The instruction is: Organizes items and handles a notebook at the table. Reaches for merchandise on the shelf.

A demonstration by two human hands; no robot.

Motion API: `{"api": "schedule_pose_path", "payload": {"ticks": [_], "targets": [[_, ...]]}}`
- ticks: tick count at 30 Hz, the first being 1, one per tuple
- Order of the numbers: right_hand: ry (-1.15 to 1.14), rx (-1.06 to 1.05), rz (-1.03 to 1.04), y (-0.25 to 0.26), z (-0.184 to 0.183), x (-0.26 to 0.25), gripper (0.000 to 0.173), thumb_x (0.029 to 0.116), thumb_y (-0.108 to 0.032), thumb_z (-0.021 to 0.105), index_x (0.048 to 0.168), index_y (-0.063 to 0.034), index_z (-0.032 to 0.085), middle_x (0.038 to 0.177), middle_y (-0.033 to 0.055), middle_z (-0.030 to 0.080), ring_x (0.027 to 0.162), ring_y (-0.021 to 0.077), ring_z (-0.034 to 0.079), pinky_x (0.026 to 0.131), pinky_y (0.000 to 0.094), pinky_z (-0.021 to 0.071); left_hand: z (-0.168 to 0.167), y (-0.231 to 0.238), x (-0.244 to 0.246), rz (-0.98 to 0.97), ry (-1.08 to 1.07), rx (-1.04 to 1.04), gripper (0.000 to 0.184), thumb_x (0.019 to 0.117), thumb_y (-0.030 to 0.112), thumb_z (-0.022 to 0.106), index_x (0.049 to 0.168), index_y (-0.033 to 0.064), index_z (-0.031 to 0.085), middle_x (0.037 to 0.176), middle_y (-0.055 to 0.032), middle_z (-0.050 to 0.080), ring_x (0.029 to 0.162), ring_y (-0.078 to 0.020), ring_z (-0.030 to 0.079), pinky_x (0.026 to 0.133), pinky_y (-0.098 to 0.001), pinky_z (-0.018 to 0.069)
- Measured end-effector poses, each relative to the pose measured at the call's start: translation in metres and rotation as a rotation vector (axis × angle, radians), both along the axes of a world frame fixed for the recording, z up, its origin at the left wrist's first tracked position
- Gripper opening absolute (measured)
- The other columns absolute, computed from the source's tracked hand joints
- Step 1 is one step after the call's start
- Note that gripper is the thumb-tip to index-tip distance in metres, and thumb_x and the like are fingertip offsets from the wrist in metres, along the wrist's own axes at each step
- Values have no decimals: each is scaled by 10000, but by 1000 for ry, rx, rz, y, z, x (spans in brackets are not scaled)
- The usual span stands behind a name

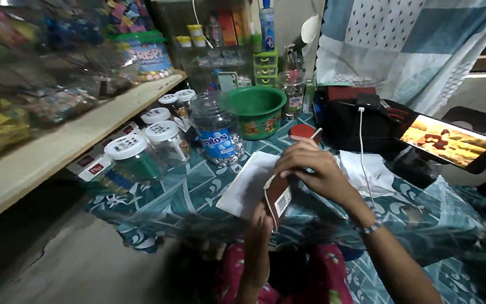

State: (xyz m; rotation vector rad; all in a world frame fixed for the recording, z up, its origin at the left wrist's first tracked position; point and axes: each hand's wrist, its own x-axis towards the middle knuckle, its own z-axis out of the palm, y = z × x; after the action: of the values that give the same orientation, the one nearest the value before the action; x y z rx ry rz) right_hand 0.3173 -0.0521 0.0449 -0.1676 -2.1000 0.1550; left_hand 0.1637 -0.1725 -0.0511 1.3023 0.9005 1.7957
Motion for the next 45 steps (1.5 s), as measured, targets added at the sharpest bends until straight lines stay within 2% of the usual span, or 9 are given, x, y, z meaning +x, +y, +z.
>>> {"api": "schedule_pose_path", "payload": {"ticks": [10, 17, 21, 24, 27, 31, 33, 36, 45], "targets": [[10, -189, 129, -3, -18, -28, 205, 947, -161, 707, 1092, -29, 767, 1236, 71, 723, 1314, 204, 589, 1212, 440, 375, 14, 2, 2, 105, -124, -134, 385, 1077, 239, 396, 1268, -71, 519, 1118, 6, 694, 1032, -73, 695, 913, -330, 601], [236, -400, -4, -29, -39, -22, 345, 968, -487, 649, 978, -142, 644, 1439, 25, 540, 1378, 143, 474, 1084, 349, 475, 19, 8, 5, 276, -180, -201, 382, 1066, 147, 353, 1371, -69, 427, 1119, -35, 621, 972, -34, 670, 834, -255, 598], [469, -519, -168, -55, -58, -1, 187, 949, -316, 676, 921, -141, 620, 1393, 26, 546, 1258, 83, 555, 944, 228, 542, 16, 13, -7, 377, -216, -308, 568, 987, 70, 501, 1497, -21, 270, 1131, -93, 612, 916, -56, 678, 758, -252, 597], [548, -681, -246, -70, -69, 13, 199, 868, -89, 662, 1047, -8, 633, 1444, 181, 511, 1306, 169, 568, 921, 238, 581, 12, 15, -11, 400, -246, -377, 670, 969, 4, 551, 1542, 14, 204, 1150, -141, 599, 909, -98, 671, 730, -275, 590], [494, -735, -348, -75, -75, 26, 222, 895, -66, 632, 1100, 4, 677, 1409, 188, 552, 1285, 154, 584, 912, 216, 578, 11, 14, -12, 402, -242, -406, 697, 964, -27, 552, 1550, 42, 182, 1223, -168, 588, 942, -114, 674, 734, -291, 592], [166, -580, -675, -80, -77, 40, 281, 1023, -269, 558, 1173, -102, 727, 1077, 25, 737, 1037, 164, 661, 904, 429, 513, 10, 12, -14, 388, -233, -395, 705, 957, -32, 555, 1550, 37, 180, 1229, -165, 607, 938, -110, 689, 742, -283, 599], [-56, -548, -823, -84, -75, 45, 348, 1031, -361, 539, 1197, -130, 737, 976, 33, 758, 952, 278, 699, 881, 686, 403, 10, 11, -15, 389, -206, -396, 696, 955, -39, 560, 1542, 19, 191, 1169, -145, 642, 900, -92, 694, 734, -269, 596], [-262, -479, -853, -81, -79, 44, 363, 1007, -401, 564, 1132, -134, 777, 997, 82, 766, 974, 378, 719, 908, 841, 298, 7, 11, -16, 372, -188, -364, 707, 961, -29, 560, 1553, -2, 174, 1109, -129, 663, 884, -89, 698, 752, -271, 596], [-351, -443, -629, -61, -77, 18, 385, 1011, -355, 579, 1193, -58, 743, 1151, 189, 721, 1068, 419, 686, 895, 595, 548, 6, 8, -18, 315, -317, -379, 562, 1032, -5, 466, 1523, 5, 193, 1159, -166, 627, 932, -138, 703, 795, -321, 604]]}}
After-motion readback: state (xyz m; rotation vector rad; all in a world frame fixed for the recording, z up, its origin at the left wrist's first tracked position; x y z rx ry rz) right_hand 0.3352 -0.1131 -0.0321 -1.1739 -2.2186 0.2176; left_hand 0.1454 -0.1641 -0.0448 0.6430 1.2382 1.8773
